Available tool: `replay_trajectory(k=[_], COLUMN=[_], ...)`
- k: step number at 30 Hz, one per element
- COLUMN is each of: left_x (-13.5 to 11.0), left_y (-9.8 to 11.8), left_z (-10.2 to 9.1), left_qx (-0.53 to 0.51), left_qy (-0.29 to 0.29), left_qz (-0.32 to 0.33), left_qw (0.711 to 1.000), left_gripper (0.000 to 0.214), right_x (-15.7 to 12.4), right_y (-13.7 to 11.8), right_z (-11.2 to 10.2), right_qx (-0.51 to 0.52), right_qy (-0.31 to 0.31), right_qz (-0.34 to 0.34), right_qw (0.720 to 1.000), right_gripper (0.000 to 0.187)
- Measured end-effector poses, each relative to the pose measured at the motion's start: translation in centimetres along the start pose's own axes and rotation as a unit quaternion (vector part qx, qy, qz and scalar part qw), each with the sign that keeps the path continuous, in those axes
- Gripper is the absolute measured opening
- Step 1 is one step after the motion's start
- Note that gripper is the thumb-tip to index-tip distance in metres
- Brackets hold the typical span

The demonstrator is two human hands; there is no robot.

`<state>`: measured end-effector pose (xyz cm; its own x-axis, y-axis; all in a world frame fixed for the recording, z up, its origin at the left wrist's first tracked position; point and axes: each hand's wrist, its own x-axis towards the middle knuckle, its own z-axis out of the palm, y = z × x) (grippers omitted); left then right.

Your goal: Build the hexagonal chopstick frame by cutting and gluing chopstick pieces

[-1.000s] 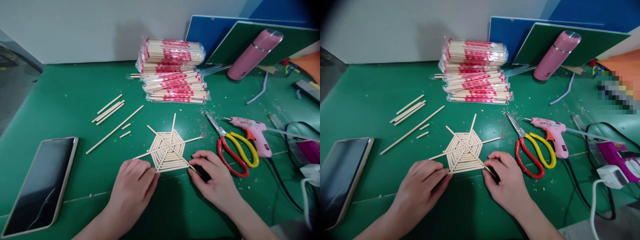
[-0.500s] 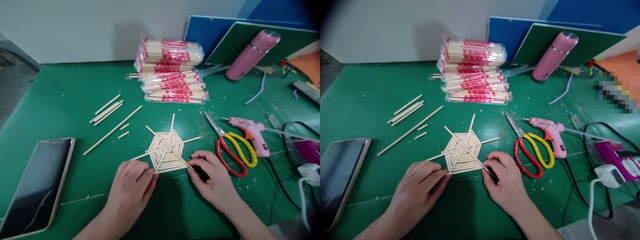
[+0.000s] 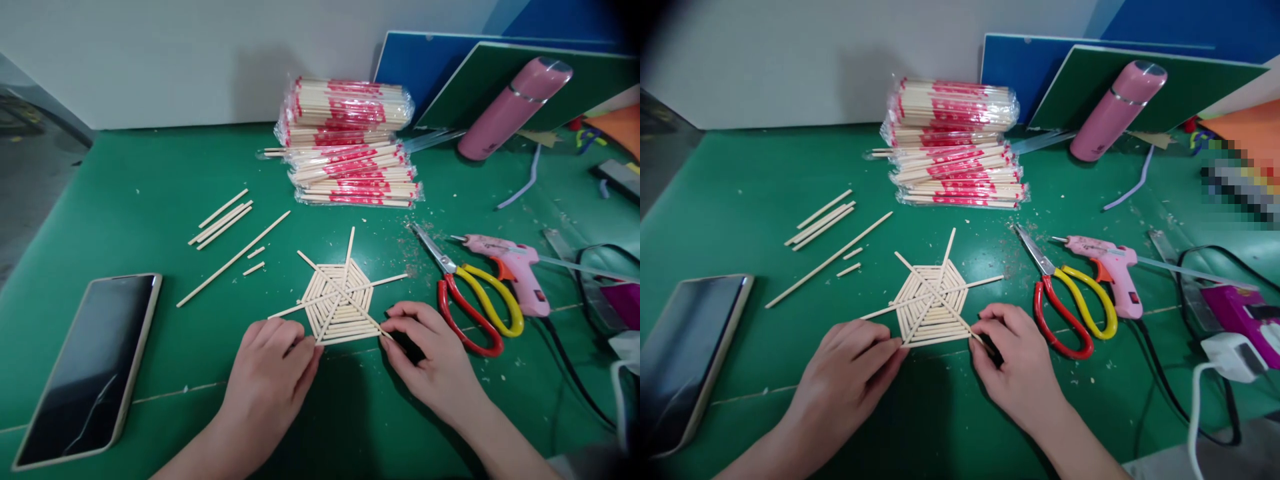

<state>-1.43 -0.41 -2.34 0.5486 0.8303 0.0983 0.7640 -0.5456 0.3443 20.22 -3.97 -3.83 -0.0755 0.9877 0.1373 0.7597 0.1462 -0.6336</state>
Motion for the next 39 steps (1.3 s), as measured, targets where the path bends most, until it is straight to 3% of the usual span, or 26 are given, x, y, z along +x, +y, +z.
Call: replay_trajectory(k=[15, 39], left_x=[-0.13, -0.24], left_y=[0.16, 0.12], left_z=[-0.06, -0.26], left_qx=[-0.052, -0.053], left_qy=[-0.029, -0.049], left_qz=[-0.042, -0.039], left_qw=[0.997, 0.997], left_gripper=[0.02, 0.02], right_x=[-0.04, -0.29], right_y=[0.18, 0.43], right_z=[0.11, 0.11], right_qx=[-0.009, -0.01], right_qy=[0.004, 0.001], right_qz=[-0.007, 0.001], right_qw=[1.0, 1.0], right_gripper=[0.012, 0.012])
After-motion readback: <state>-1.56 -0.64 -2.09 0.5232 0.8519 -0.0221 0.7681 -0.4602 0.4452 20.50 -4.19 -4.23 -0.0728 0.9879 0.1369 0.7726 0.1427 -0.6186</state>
